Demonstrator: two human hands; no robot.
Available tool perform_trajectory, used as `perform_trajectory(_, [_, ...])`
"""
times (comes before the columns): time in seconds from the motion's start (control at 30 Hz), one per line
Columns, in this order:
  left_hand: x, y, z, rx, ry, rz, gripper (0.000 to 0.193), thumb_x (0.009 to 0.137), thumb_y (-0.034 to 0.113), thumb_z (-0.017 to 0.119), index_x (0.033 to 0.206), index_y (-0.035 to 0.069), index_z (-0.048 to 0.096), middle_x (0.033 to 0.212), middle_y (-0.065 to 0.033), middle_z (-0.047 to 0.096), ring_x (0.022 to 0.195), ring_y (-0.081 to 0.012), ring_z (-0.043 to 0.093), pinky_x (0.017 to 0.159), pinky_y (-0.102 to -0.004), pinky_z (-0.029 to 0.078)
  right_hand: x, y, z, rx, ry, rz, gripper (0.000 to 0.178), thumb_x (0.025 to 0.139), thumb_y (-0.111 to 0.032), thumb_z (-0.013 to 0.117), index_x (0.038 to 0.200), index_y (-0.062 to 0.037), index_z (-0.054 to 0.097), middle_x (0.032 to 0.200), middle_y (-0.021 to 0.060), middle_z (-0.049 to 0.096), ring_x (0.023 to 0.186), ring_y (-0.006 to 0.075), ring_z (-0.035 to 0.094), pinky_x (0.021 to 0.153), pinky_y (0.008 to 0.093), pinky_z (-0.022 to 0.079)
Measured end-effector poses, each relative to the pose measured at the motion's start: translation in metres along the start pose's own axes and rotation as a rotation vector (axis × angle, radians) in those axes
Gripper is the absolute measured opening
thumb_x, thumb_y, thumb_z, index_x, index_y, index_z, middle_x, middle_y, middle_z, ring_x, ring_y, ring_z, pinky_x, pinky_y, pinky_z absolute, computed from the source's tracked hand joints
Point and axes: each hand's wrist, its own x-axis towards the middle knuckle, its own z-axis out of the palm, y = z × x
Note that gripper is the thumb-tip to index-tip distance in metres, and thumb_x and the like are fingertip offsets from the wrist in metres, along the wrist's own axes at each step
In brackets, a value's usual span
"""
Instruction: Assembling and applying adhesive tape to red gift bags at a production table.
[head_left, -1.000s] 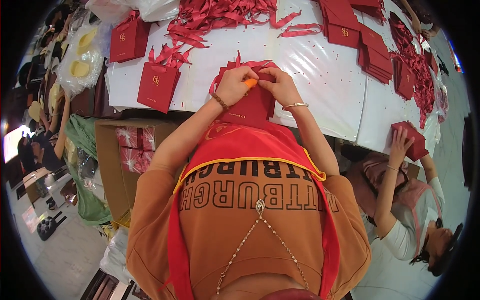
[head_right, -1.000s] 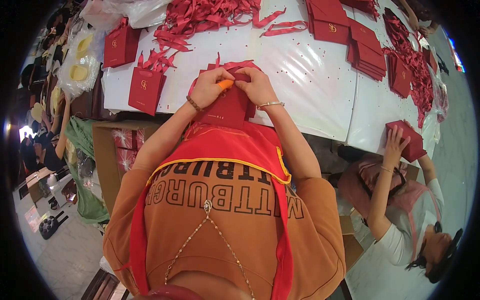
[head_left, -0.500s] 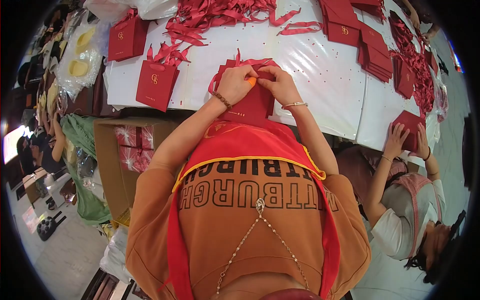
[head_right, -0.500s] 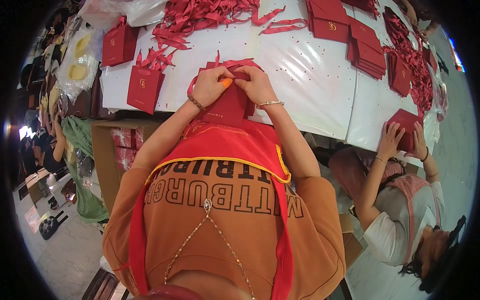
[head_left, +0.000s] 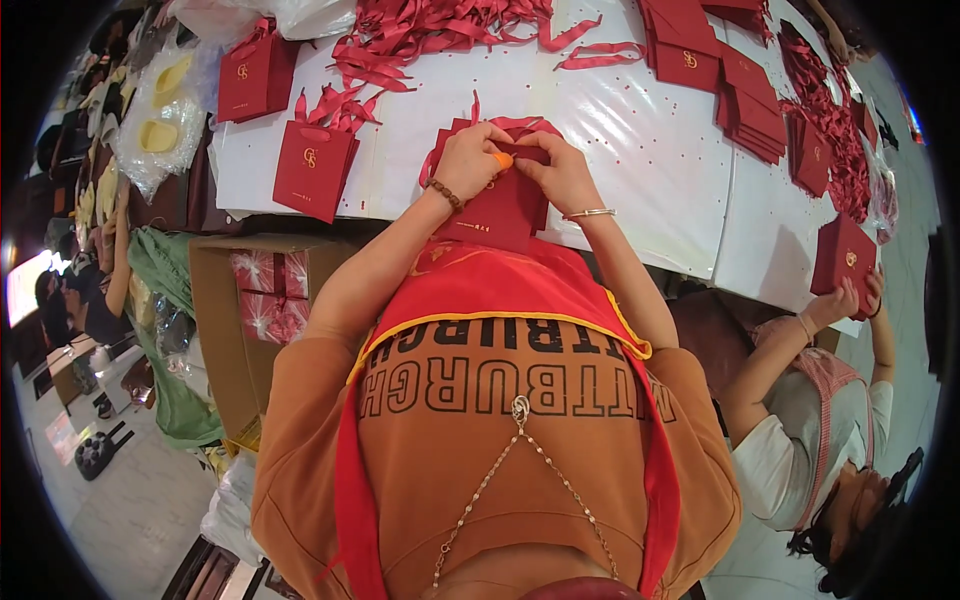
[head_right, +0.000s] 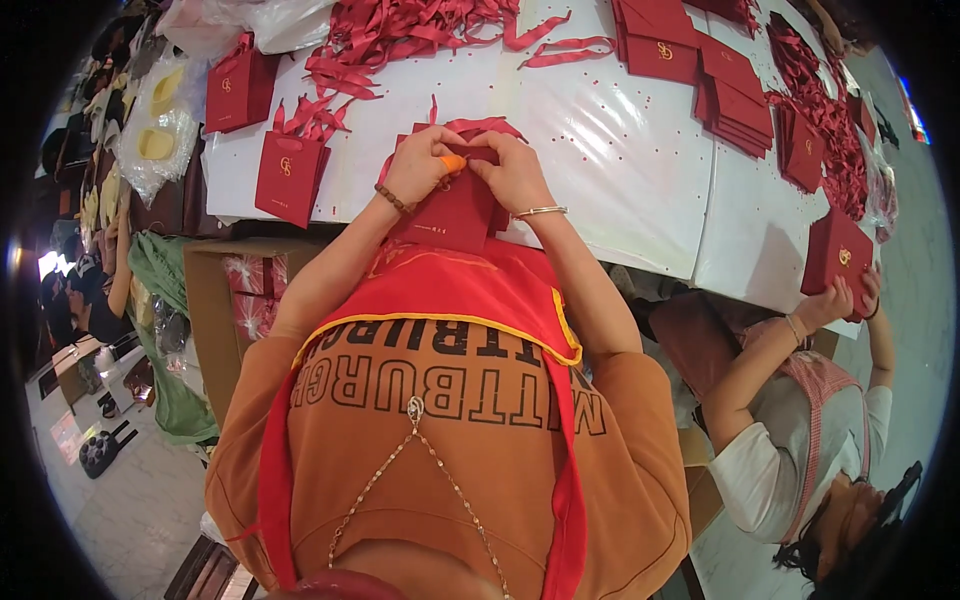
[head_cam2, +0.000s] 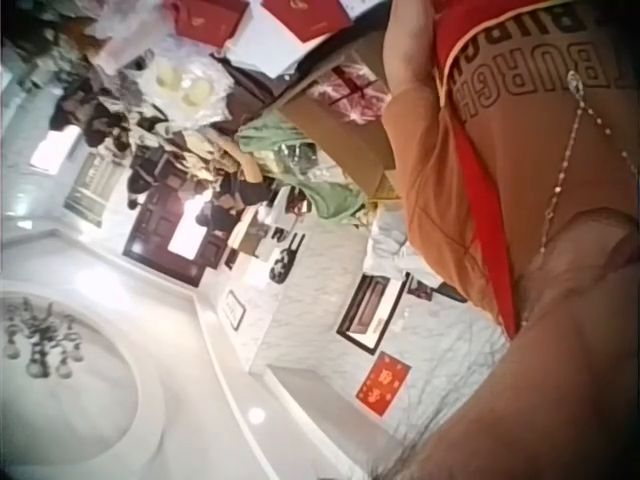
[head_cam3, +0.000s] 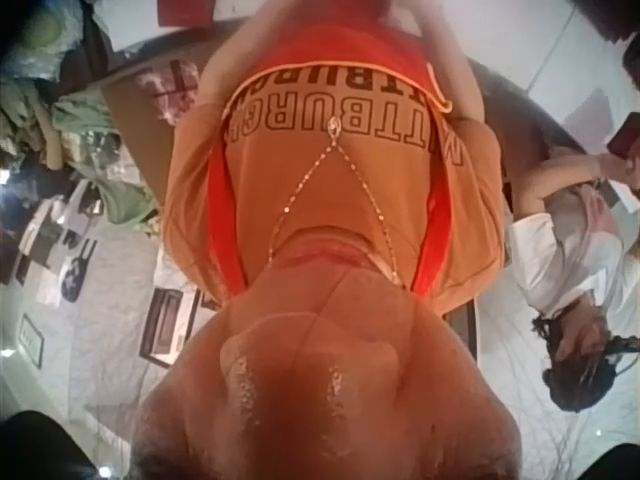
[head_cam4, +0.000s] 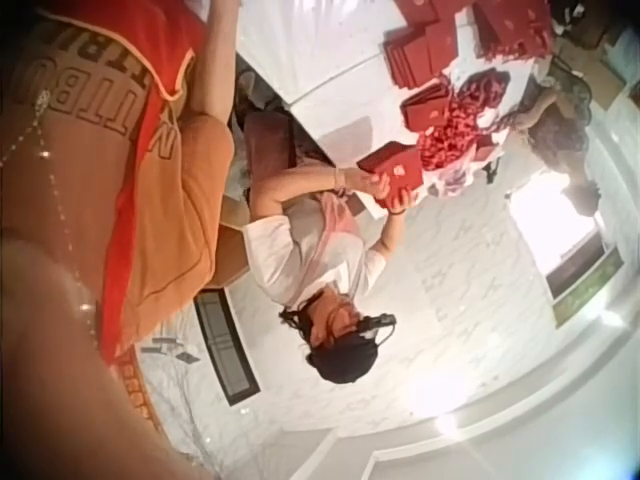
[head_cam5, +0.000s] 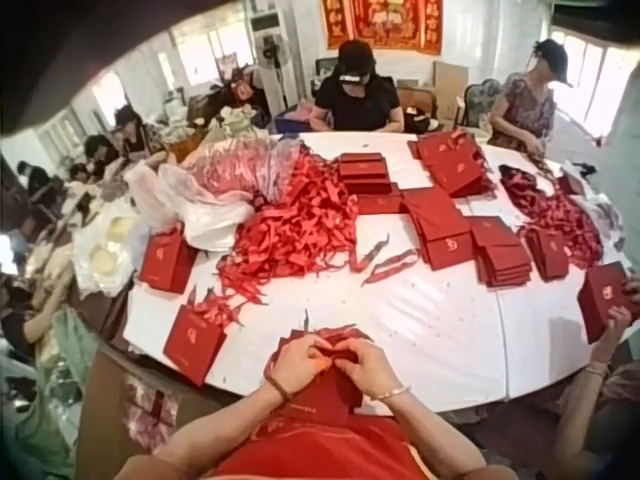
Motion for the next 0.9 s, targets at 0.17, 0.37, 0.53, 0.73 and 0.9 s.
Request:
perform_trajectory(0.17, [-0.003,0.004,0.001,-0.051,-0.002,-0.043,0.023,0.068,0.003,0.057,0.090,-0.001,0.057,0.063,-0.0084,0.061,0.051,-0.0125,0.056,0.047,-0.0254,0.044,-0.003,-0.007,-0.007,-0.052,-0.037,0.113,0.023,0.071,-0.012,0.064,0.090,-0.0015,0.058,0.076,0.0153,0.060,0.070,0.0280,0.058,0.064,0.0336,0.045])
perform_trajectory(0.37, [-0.010,0.011,0.013,0.333,0.152,0.234,0.022,0.066,0.003,0.058,0.087,0.003,0.058,0.062,-0.0103,0.060,0.057,-0.0208,0.059,0.053,-0.0308,0.045,-0.002,-0.010,-0.009,-0.072,-0.046,0.131,0.022,0.071,-0.012,0.064,0.090,-0.0010,0.058,0.076,0.0166,0.060,0.071,0.0286,0.058,0.064,0.0345,0.045])
perform_trajectory(0.53, [-0.003,0.007,0.003,0.207,0.076,0.208,0.021,0.067,0.004,0.058,0.087,0.003,0.058,0.063,-0.0103,0.060,0.057,-0.0217,0.058,0.053,-0.0312,0.045,-0.006,-0.014,-0.006,-0.124,-0.022,0.011,0.022,0.071,-0.010,0.063,0.090,-0.0010,0.058,0.080,0.0161,0.061,0.074,0.0300,0.058,0.067,0.0351,0.045])
perform_trajectory(0.73, [-0.006,0.004,0.003,0.020,0.010,0.088,0.015,0.075,0.003,0.057,0.090,0.000,0.054,0.064,-0.0030,0.057,0.050,-0.0098,0.050,0.046,-0.0222,0.041,-0.004,-0.012,-0.006,-0.130,-0.048,-0.039,0.023,0.071,-0.008,0.062,0.092,-0.0018,0.058,0.086,0.0144,0.060,0.079,0.0316,0.057,0.070,0.0359,0.045])
perform_trajectory(0.9, [-0.005,0.012,-0.018,0.831,0.128,0.712,0.011,0.072,0.013,0.062,0.080,0.006,0.060,0.070,-0.0088,0.062,0.064,-0.0230,0.059,0.058,-0.0338,0.045,-0.008,-0.002,-0.001,-0.219,-0.082,-0.212,0.024,0.074,-0.006,0.059,0.098,-0.0032,0.058,0.090,0.0138,0.059,0.079,0.0285,0.057,0.070,0.0328,0.045])
